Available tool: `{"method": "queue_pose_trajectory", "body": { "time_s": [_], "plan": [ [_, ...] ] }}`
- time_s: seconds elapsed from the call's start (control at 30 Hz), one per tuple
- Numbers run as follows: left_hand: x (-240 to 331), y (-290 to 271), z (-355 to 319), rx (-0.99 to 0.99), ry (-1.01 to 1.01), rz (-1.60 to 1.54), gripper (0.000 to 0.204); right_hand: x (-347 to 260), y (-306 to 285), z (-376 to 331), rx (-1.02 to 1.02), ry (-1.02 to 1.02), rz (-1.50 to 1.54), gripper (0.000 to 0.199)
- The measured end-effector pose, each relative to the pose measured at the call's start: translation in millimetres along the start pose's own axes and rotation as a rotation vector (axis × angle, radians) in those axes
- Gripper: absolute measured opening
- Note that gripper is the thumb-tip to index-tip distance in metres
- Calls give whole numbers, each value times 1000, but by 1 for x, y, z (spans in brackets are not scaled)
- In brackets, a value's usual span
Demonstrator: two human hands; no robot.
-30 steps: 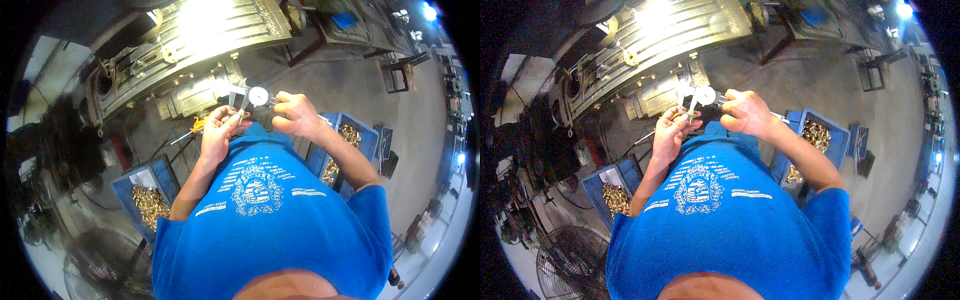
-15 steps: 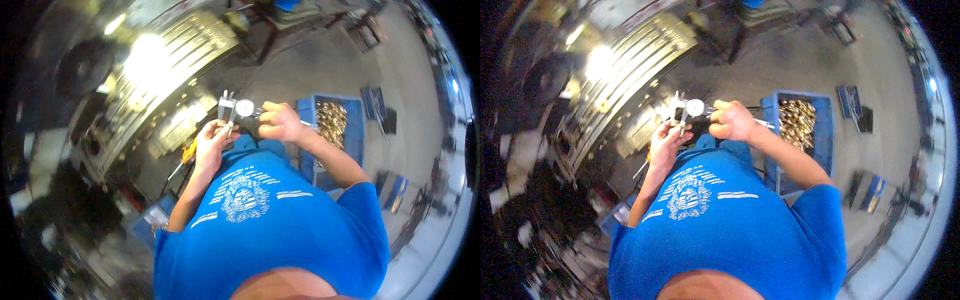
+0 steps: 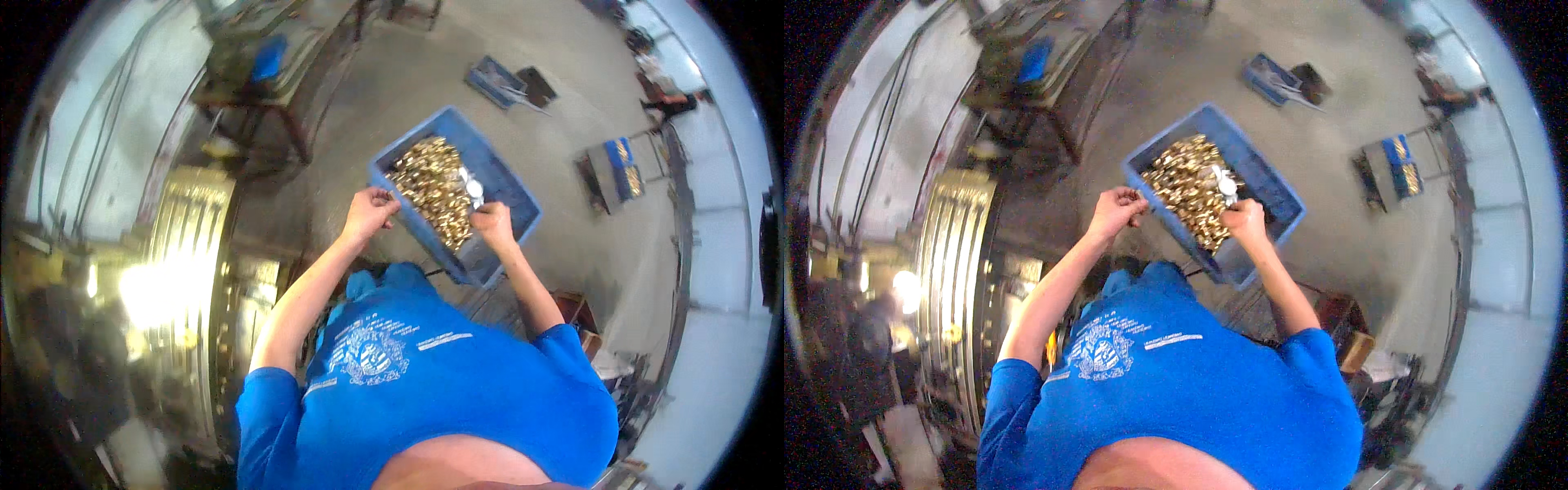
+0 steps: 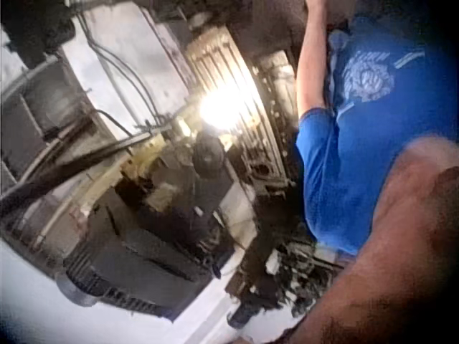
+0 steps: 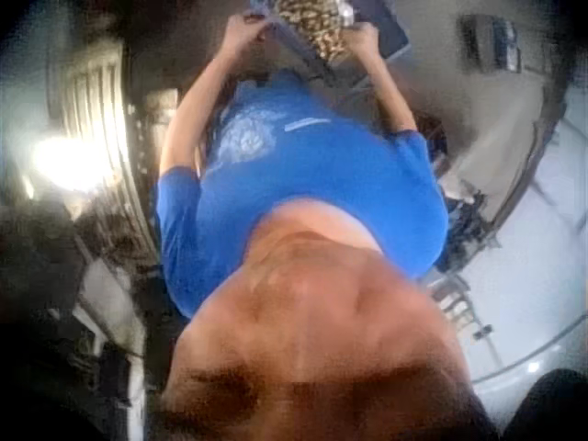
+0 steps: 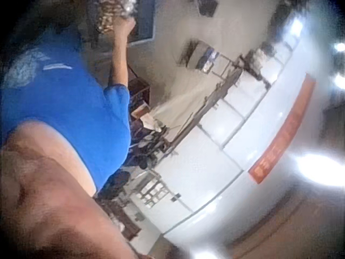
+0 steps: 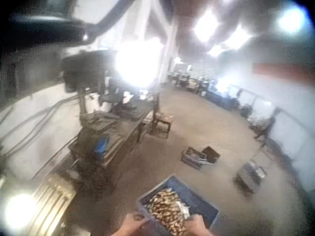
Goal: The person operates a milling machine to process small brass parts. They repeatedly pick parts from a bin, place them into the machine, use a lever to activate the milling cycle, and then remove the finished parts. The person also uses a dial caliper to measure a part.
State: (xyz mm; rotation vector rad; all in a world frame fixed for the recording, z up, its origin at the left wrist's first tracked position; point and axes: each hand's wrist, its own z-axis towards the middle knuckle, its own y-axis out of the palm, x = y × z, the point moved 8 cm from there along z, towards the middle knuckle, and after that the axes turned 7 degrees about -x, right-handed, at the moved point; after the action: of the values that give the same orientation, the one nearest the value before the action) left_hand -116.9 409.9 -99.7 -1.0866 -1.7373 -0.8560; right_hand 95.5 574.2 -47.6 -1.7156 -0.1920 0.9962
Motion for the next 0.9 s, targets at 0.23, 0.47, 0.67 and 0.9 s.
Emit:
{"method": "queue_pose_trajectory", "body": {
  "time_s": [0.23,0.47,0.67,0.9],
  "plan": [
    [17,37,41,-35,101,336,39,128,15,-11,-171,394,-229,27],
    [7,8,1,-84,91,140,30,147,11,14,-446,434,-309,35],
    [-44,-76,-62,157,33,-75,24,171,20,42,-490,401,-453,39],
    [-102,-113,-174,451,-98,-223,24,147,31,48,-607,319,-591,31]
  ]
}}
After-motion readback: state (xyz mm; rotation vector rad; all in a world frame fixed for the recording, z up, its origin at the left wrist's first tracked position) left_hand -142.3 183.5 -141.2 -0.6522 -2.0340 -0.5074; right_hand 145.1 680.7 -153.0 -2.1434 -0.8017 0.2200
